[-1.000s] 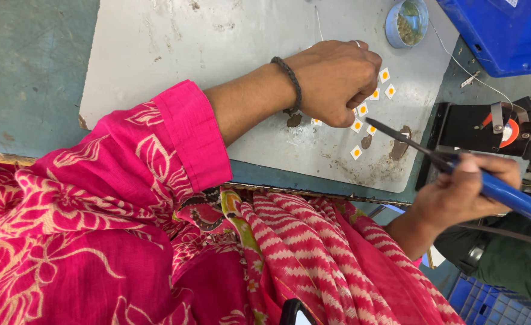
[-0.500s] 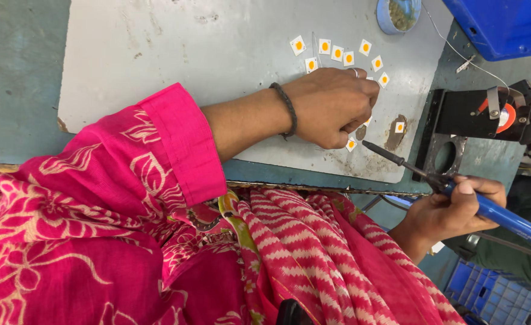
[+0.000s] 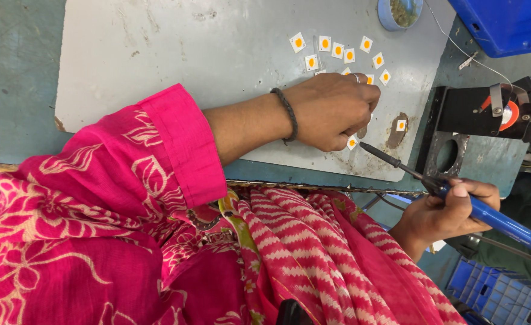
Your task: The person sits at a factory workbench soldering small LED components laid out on a metal plate. They hold each component steady with one hand while applying a soldering iron to its contacts with the other, working through the pieces one at a time, and finished wired LED assemblies are visible on the bench near the end.
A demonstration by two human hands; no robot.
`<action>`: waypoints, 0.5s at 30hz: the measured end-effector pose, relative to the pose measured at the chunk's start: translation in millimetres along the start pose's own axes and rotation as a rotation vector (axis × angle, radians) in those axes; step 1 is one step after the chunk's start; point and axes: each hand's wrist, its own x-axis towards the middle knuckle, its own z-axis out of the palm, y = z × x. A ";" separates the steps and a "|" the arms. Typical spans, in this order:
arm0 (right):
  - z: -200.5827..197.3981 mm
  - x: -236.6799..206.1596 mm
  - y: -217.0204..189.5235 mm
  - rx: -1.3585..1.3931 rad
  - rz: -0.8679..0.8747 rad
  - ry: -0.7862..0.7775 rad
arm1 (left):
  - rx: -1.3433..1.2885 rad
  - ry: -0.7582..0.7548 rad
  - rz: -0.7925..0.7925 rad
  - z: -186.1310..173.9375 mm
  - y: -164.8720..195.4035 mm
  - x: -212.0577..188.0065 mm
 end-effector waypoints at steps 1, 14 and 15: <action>0.4 0.1 0.5 0.007 0.002 -0.004 | 0.010 -0.004 -0.002 -0.9 0.0 -0.3; 4.5 1.4 -3.3 -0.035 0.047 -0.039 | 0.037 -0.004 0.002 6.7 -0.6 1.3; 5.1 1.5 -3.3 -0.040 0.043 -0.045 | 0.028 0.006 0.010 7.1 -0.8 0.9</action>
